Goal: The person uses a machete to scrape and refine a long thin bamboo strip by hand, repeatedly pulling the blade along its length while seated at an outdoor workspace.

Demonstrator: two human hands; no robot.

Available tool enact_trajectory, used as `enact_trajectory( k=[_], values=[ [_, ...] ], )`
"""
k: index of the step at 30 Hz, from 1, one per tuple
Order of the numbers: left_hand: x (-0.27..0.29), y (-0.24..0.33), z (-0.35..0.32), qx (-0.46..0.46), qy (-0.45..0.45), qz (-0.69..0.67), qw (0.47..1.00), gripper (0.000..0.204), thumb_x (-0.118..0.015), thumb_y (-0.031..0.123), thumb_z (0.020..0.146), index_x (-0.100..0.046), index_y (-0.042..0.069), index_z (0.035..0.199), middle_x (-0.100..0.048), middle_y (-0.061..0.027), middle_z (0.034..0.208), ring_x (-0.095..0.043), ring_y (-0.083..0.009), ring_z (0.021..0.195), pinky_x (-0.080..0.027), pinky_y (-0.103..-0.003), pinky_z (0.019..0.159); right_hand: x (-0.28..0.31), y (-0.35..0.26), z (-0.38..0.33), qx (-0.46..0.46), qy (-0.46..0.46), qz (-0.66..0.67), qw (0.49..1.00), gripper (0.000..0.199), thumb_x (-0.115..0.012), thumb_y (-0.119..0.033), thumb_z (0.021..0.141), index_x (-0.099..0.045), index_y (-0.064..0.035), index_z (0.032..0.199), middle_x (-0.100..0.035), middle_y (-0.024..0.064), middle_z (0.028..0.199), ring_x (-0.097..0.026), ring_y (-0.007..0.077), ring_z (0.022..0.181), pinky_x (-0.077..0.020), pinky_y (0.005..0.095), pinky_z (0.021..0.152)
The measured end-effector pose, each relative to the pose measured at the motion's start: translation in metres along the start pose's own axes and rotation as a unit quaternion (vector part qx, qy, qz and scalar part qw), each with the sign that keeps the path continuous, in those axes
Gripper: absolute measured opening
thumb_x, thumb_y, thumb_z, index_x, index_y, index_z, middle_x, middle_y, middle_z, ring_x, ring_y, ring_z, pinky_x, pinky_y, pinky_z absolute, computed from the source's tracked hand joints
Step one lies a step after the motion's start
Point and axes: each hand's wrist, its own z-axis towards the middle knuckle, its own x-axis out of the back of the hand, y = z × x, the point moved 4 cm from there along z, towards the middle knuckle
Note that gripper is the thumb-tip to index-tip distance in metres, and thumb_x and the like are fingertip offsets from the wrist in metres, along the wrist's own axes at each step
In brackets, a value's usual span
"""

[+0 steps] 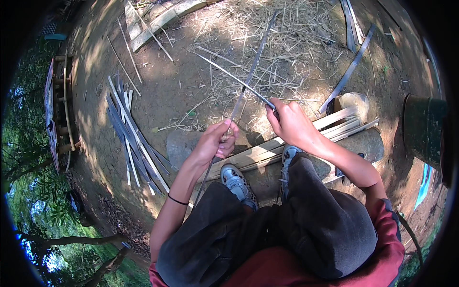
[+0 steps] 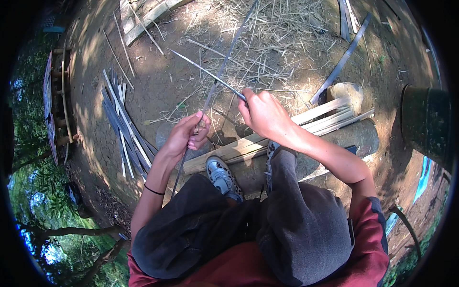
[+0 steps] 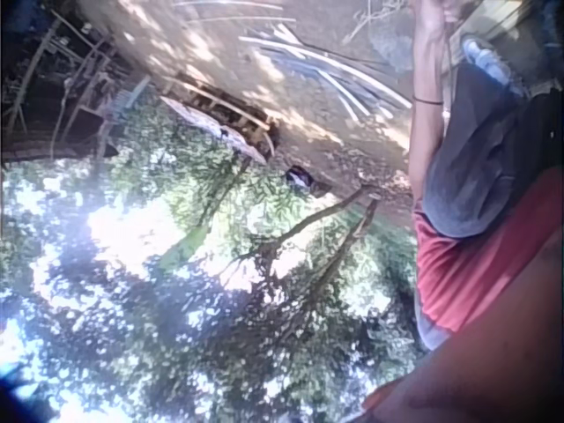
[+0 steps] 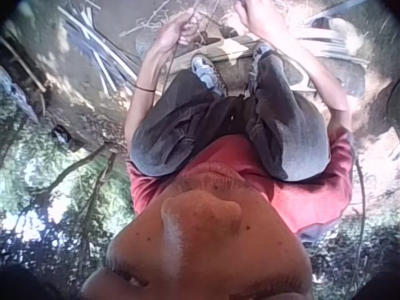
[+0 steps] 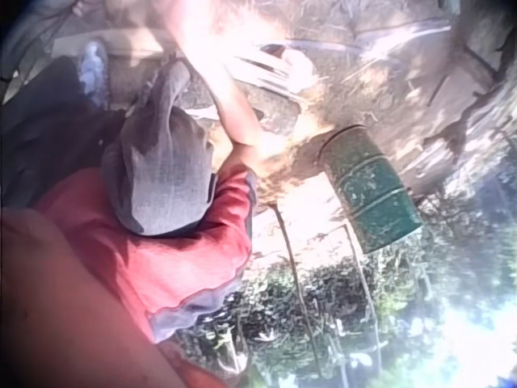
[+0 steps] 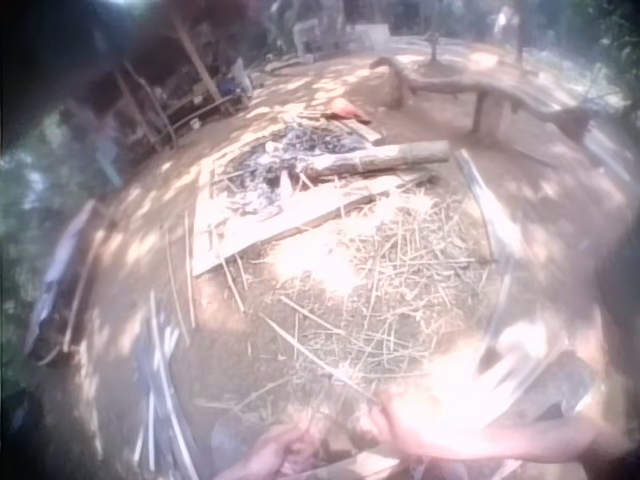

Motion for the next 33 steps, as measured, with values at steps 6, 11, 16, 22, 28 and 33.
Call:
enact_trajectory(
  k=[6, 11, 16, 22, 28, 33],
  values=[
    [0.011, -0.003, 0.004, -0.077, 0.124, 0.083, 0.986, 0.034, -0.041, 0.036, 0.103, -0.052, 0.01, 0.084, -0.029, 0.008, 0.057, -0.027, -0.0037, 0.046, -0.019, -0.022, 0.041, -0.013, -0.014, -0.011, 0.042, -0.042, -0.076, 0.995, 0.02, -0.056, -0.015, 0.089, -0.052, 0.0041, 0.091, -0.057, 0.0235, 0.057, -0.061, 0.0447, 0.061, -0.0499, 0.0512, 0.057],
    [0.009, 0.008, 0.001, -0.205, 0.292, 0.446, 0.821, 0.036, -0.036, 0.029, 0.104, -0.051, 0.002, 0.085, -0.047, -0.0144, 0.058, -0.048, -0.0307, 0.052, -0.036, -0.043, 0.051, -0.029, -0.025, -0.01, 0.085, -0.072, -0.129, 0.985, 0.019, -0.057, -0.016, 0.089, -0.048, 0.0009, 0.091, -0.057, 0.0221, 0.057, -0.06, 0.0434, 0.058, -0.0478, 0.0516, 0.055],
    [-0.001, 0.018, -0.008, -0.17, 0.352, 0.579, 0.716, 0.034, -0.034, 0.026, 0.104, -0.051, 0.0, 0.089, -0.059, -0.0276, 0.067, -0.06, -0.0475, 0.069, -0.043, -0.057, 0.062, -0.039, -0.015, 0.0, 0.084, -0.067, -0.166, 0.98, 0.02, -0.055, -0.016, 0.091, -0.047, 0.0018, 0.092, -0.058, 0.0224, 0.058, -0.061, 0.0436, 0.059, -0.0481, 0.0522, 0.056],
    [-0.003, -0.001, -0.015, -0.133, 0.345, 0.681, 0.632, 0.029, -0.038, 0.025, 0.102, -0.05, 0.001, 0.09, -0.058, -0.0248, 0.061, -0.06, -0.046, 0.061, -0.046, -0.056, 0.056, -0.013, 0.049, 0.038, 0.025, 0.026, -0.208, 0.977, 0.015, -0.051, -0.011, 0.09, -0.051, 0.0038, 0.087, -0.06, 0.0223, 0.061, -0.064, 0.0414, 0.061, -0.0514, 0.0486, 0.055],
    [0.013, -0.01, -0.005, -0.188, 0.374, 0.618, 0.665, 0.029, -0.042, 0.026, 0.101, -0.053, 0.003, 0.086, -0.059, -0.0232, 0.064, -0.059, -0.0456, 0.064, -0.045, -0.054, 0.056, -0.021, 0.023, 0.013, 0.038, -0.017, -0.131, 0.991, 0.021, -0.052, -0.016, 0.092, -0.053, 0.0045, 0.09, -0.058, 0.0238, 0.059, -0.062, 0.0441, 0.061, -0.0498, 0.0521, 0.059],
    [0.035, -0.009, 0.005, -0.19, 0.39, 0.547, 0.716, 0.032, -0.046, 0.026, 0.1, -0.056, 0.001, 0.083, -0.059, -0.0214, 0.068, -0.059, -0.0432, 0.072, -0.042, -0.048, 0.061, -0.035, 0.017, 0.002, -0.003, -0.003, -0.04, 0.999, 0.021, -0.054, -0.016, 0.09, -0.055, 0.0046, 0.094, -0.058, 0.0251, 0.059, -0.062, 0.0449, 0.061, -0.0498, 0.0522, 0.059]
  ],
)
